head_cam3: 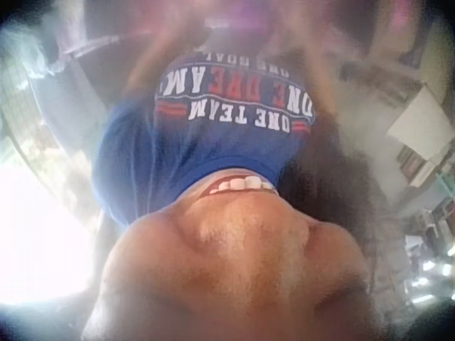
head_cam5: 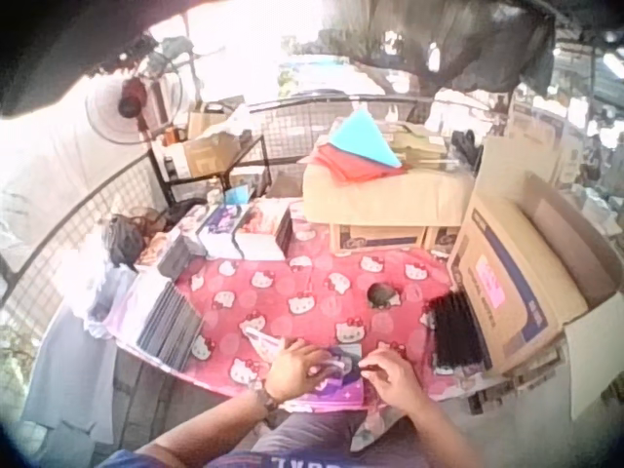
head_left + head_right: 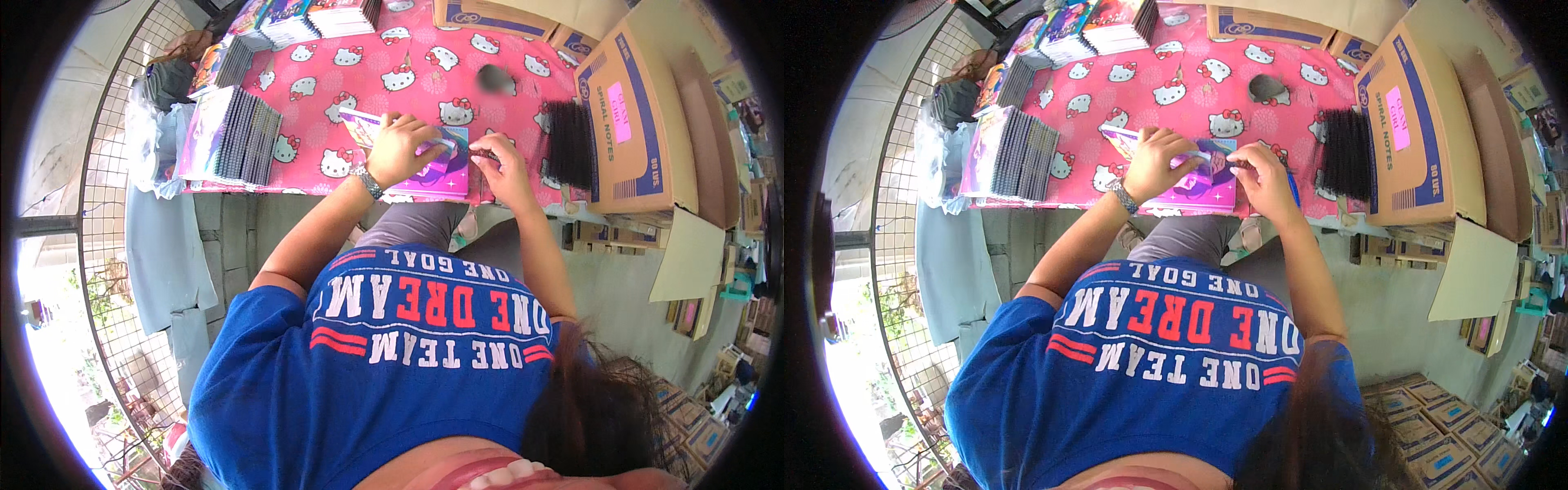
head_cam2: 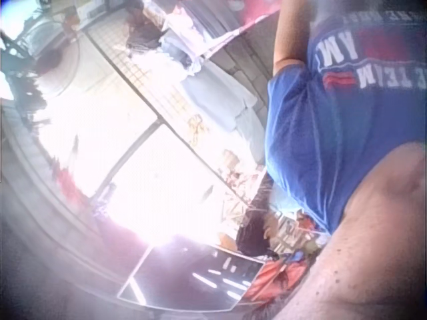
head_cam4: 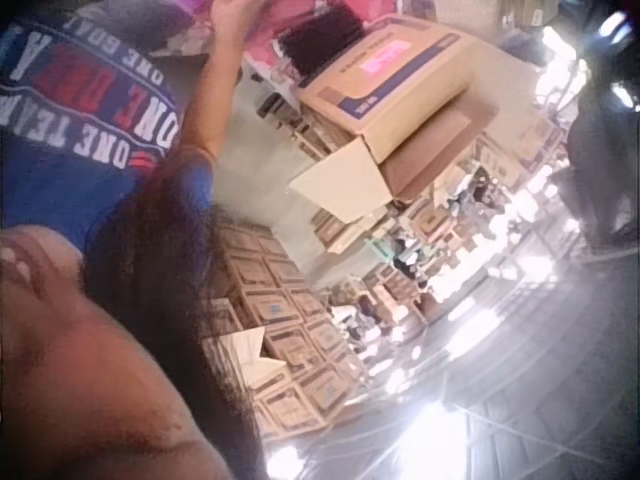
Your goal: The person threads plastic spirals through pre-punched holes in notebooks, trims the ends of the spirals using scissors, and places the bound notebooks into a cardboard box.
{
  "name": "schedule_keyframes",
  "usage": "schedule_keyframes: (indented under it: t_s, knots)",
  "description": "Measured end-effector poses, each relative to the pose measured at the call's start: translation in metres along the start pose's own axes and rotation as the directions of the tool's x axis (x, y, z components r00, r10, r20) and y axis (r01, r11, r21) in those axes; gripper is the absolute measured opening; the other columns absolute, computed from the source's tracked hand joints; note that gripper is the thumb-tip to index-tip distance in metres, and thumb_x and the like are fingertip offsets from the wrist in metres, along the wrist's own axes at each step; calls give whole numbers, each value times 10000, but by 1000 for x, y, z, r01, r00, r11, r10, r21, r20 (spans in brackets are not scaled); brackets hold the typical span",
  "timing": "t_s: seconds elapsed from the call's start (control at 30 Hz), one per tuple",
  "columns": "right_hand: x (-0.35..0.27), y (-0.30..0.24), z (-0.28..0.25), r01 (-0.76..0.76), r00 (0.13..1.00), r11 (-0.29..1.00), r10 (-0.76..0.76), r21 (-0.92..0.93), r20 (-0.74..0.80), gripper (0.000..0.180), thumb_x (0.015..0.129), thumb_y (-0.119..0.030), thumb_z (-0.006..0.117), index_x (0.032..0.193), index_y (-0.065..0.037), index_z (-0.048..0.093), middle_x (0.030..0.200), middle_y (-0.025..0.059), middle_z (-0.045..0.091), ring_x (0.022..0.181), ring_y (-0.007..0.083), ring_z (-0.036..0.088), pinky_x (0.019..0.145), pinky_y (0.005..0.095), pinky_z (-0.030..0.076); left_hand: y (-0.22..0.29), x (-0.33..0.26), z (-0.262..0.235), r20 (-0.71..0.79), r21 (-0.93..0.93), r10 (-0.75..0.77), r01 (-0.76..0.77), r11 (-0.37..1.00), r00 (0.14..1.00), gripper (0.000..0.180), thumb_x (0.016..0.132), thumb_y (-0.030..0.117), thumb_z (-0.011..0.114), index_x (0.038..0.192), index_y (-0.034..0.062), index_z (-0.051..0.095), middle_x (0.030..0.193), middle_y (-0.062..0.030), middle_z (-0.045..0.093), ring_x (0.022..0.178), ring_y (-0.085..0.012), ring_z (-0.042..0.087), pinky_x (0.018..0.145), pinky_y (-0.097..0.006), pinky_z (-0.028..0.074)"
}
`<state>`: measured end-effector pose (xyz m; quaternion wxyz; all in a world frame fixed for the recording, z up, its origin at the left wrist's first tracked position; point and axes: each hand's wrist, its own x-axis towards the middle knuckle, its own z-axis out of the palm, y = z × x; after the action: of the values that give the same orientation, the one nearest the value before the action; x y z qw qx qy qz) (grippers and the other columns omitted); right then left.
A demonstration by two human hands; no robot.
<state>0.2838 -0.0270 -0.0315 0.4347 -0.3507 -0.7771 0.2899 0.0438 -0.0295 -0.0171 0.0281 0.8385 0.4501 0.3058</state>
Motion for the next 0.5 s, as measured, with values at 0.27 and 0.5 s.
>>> schedule_keyframes:
  t_s: [0.27,0.5]
  knots:
    - [7,-26,-2,-242,960,970,241,-12,143,296,918,-95,624,1211,-66,597,948,115,677,773,163,635,696,305,496,11,-3,5,19,78,51,-53,996,999,303,741,82,657,1036,136,615,881,-25,638,889,-223,603,870,-393,399]
    - [32,-42,-10,-349,860,937,315,11,401,366,967,-93,550,1328,-92,487,878,104,674,677,160,644,657,320,509,9,-3,8,73,107,41,-49,993,996,335,711,84,624,1041,140,613,915,-45,618,916,-237,585,877,-410,400]
